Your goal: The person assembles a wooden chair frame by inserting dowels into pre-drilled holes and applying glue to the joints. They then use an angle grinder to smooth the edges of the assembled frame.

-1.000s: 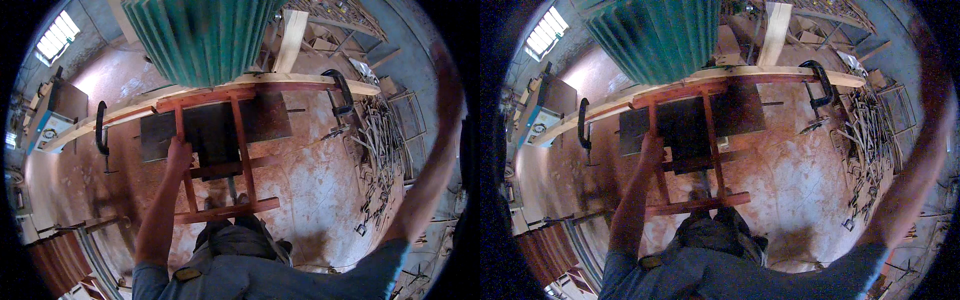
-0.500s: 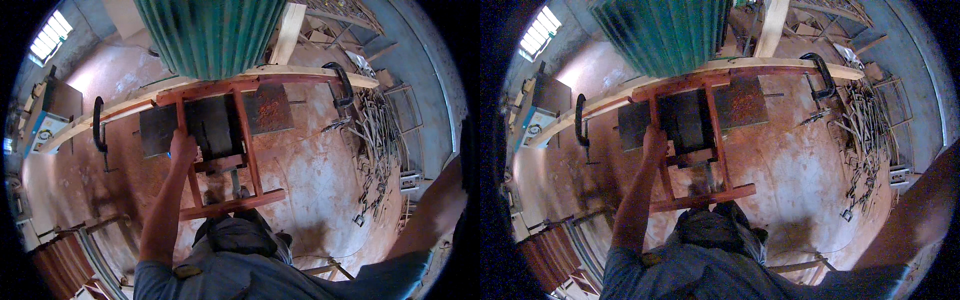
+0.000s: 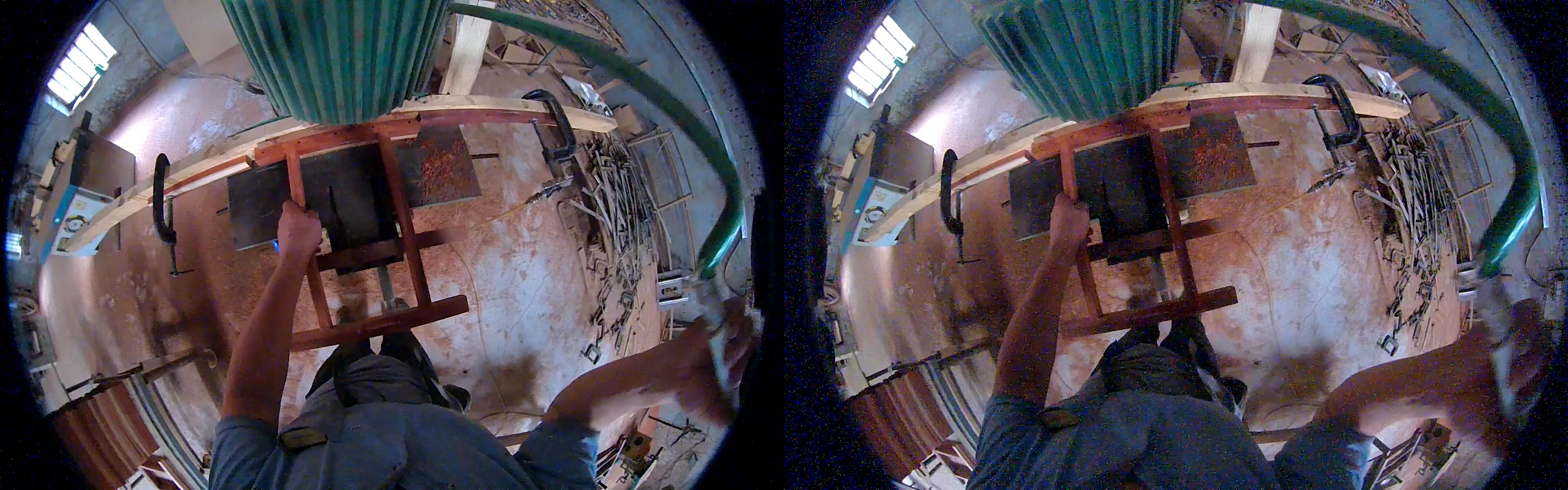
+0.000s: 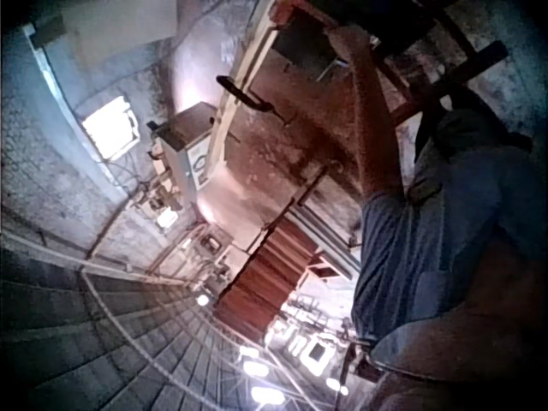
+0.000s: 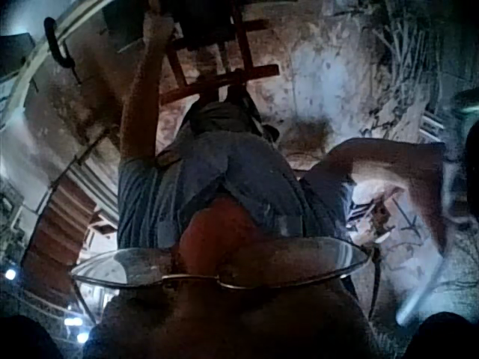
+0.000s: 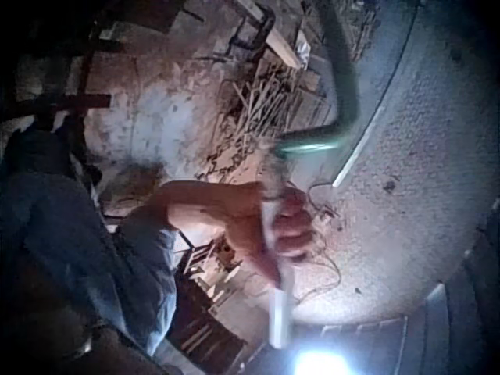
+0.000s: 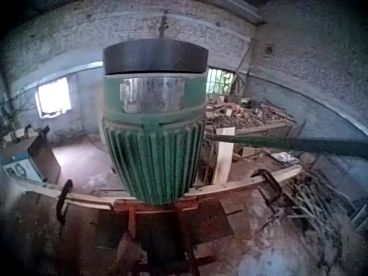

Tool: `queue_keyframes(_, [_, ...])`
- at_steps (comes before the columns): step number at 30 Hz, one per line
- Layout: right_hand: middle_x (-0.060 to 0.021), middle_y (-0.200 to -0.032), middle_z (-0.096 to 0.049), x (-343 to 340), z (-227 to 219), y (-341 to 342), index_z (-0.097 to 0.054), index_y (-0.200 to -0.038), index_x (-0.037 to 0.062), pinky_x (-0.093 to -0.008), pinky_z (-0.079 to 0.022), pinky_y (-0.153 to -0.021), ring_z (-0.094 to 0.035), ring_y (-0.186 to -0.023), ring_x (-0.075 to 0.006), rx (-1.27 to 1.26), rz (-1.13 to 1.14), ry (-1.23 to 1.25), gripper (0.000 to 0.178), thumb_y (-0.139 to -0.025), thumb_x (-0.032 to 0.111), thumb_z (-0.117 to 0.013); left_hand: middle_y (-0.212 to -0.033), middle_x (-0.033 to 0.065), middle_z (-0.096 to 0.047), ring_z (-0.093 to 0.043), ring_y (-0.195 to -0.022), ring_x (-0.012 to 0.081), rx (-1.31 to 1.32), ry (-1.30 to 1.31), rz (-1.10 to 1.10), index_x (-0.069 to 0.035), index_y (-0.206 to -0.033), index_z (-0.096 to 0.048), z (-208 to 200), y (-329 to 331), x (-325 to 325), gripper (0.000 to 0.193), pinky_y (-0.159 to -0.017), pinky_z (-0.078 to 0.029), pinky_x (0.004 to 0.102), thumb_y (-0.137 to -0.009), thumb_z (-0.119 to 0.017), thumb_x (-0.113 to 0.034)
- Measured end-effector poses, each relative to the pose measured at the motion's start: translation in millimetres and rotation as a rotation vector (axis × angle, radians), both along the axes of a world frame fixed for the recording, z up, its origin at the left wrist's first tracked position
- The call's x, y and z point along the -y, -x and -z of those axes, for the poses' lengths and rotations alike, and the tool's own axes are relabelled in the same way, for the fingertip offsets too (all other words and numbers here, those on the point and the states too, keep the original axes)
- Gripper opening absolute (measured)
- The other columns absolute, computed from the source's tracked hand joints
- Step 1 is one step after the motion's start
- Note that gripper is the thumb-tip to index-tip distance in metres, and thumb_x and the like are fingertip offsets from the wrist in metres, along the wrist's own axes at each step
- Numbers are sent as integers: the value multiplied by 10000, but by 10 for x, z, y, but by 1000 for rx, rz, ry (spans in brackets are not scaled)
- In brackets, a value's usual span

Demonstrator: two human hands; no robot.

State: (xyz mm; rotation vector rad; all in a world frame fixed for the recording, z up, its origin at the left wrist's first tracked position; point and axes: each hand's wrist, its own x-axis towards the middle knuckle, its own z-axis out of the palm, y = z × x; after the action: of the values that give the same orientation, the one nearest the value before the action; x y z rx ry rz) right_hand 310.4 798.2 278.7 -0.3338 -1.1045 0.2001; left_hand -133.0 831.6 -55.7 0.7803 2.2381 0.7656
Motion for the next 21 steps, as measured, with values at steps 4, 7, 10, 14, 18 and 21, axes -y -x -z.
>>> queue_keyframes(4, [-68,-761,-500,389,671,-57,-553,-803,121,-483,-327,-796,-463,-793,-264,-164,154,90,520,-622,556,-772,-801,227,-628,-667,-651,343,48,9,-1,37,-998,-461,-114,-69,-19,251,-539,-527,442,-857,-572,-138])
queue_keyframes(7, [-40,-803,-506,618,1115,-38,-570,-865,140,-520,-313,-907,-480,-871,-274,-128,-2,170,500,-650,542,-775,-794,230,-626,-664,-629,340,-6,-8,35,37,-990,-458,-118,-102,-41,243,-512,-524,436,-858,-567,-134])
queue_keyframes(10, [-28,-868,-523,699,1486,-82,-584,-968,138,-533,-256,-1049,-493,-973,-286,100,-409,218,482,-729,526,-739,-830,246,-634,-667,-681,368,-9,0,28,42,-1001,-464,-4,24,1,261,-561,-532,450,-857,-570,-148])
queue_keyframes(14, [-29,-857,-522,941,1960,-98,-578,-955,140,-523,-270,-1018,-494,-950,-281,128,-260,450,468,-742,530,-723,-916,274,-641,-657,-831,423,-227,-36,112,51,-1030,-477,180,64,-2,306,-700,-532,479,-854,-583,-176])
queue_keyframes(18, [-30,-847,-521,1064,2167,-250,-573,-943,142,-514,-285,-987,-494,-928,-276,130,-22,665,455,-755,534,-707,-953,282,-638,-638,-900,435,-80,22,65,48,-1048,-483,233,131,-31,321,-765,-516,485,-853,-587,-185])
queue_keyframes(21, [-30,-839,-520,919,2021,-478,-569,-933,144,-506,-296,-963,-494,-911,-272,153,127,722,447,-765,538,-695,-932,276,-639,-661,-823,410,-111,32,52,49,-1042,-480,46,48,-1,313,-710,-532,468,-855,-582,-179])
